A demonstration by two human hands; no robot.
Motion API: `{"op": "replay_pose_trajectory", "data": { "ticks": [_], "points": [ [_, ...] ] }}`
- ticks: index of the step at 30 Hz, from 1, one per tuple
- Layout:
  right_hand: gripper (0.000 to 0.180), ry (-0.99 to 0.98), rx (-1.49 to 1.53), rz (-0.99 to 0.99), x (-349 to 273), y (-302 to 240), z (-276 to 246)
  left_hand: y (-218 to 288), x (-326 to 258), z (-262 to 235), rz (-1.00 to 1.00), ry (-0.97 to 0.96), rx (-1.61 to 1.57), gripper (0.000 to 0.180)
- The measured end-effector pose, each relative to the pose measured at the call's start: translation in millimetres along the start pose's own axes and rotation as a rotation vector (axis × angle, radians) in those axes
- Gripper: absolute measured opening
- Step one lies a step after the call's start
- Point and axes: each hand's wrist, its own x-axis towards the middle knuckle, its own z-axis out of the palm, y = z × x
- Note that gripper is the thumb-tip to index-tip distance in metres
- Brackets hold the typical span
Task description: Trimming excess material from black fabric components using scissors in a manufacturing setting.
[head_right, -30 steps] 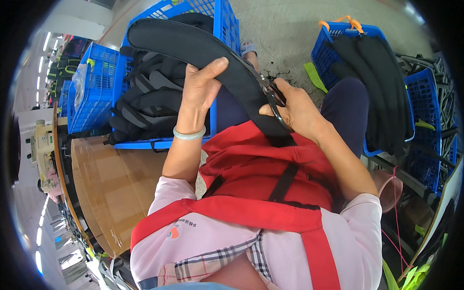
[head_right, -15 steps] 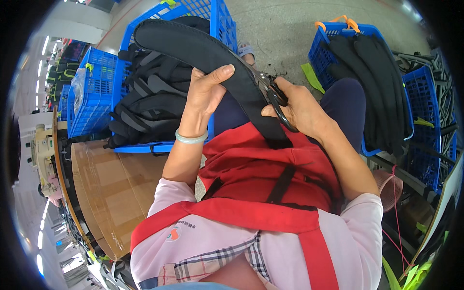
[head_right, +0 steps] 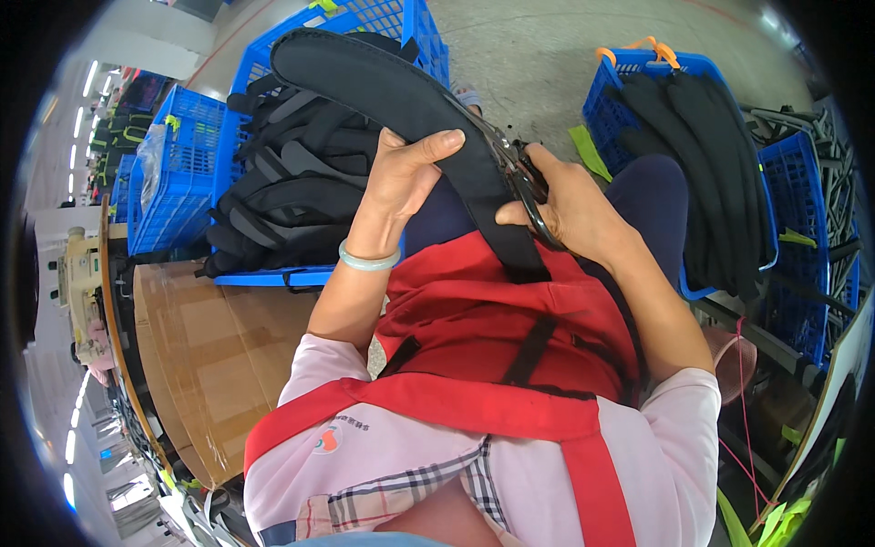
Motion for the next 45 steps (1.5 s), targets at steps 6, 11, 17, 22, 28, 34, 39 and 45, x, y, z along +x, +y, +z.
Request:
{"op": "replay_pose_trajectory", "data": {
  "ticks": [6, 11, 17, 22, 28, 34, 39, 45],
  "points": [
    [0.062, 0.021, 0.093, 0.042, -2, -2, -4, 4, 3, 2, 0.064, 0.002, -0.02, 0.018],
    [0.063, 0.06, -0.124, -0.021, 3, -13, -9, 10, 8, 4, 0.098, 0.026, -0.029, 0.016],
    [0.059, 0.087, -0.123, -0.097, 3, -16, -13, 5, 5, 7, 0.099, -0.01, 0.007, 0.019],
    [0.061, 0.058, 0.046, -0.088, 2, -6, -11, 3, 3, 6, 0.06, -0.038, 0.017, 0.02],
    [0.069, 0.054, -0.025, -0.073, 2, -15, -12, 19, 8, 8, 0.08, 0.024, -0.066, 0.015],
    [0.084, -0.016, -0.133, -0.057, -3, -22, -16, 14, 8, -3, 0.083, 0.009, -0.076, 0.013],
    [0.086, -0.002, -0.064, 0.028, 2, -13, -13, 14, 8, 2, 0.071, 0.021, -0.044, 0.018],
    [0.078, 0.002, -0.121, -0.054, 1, -25, -14, 14, 7, 4, 0.088, 0.002, -0.057, 0.019]
  ]
}}
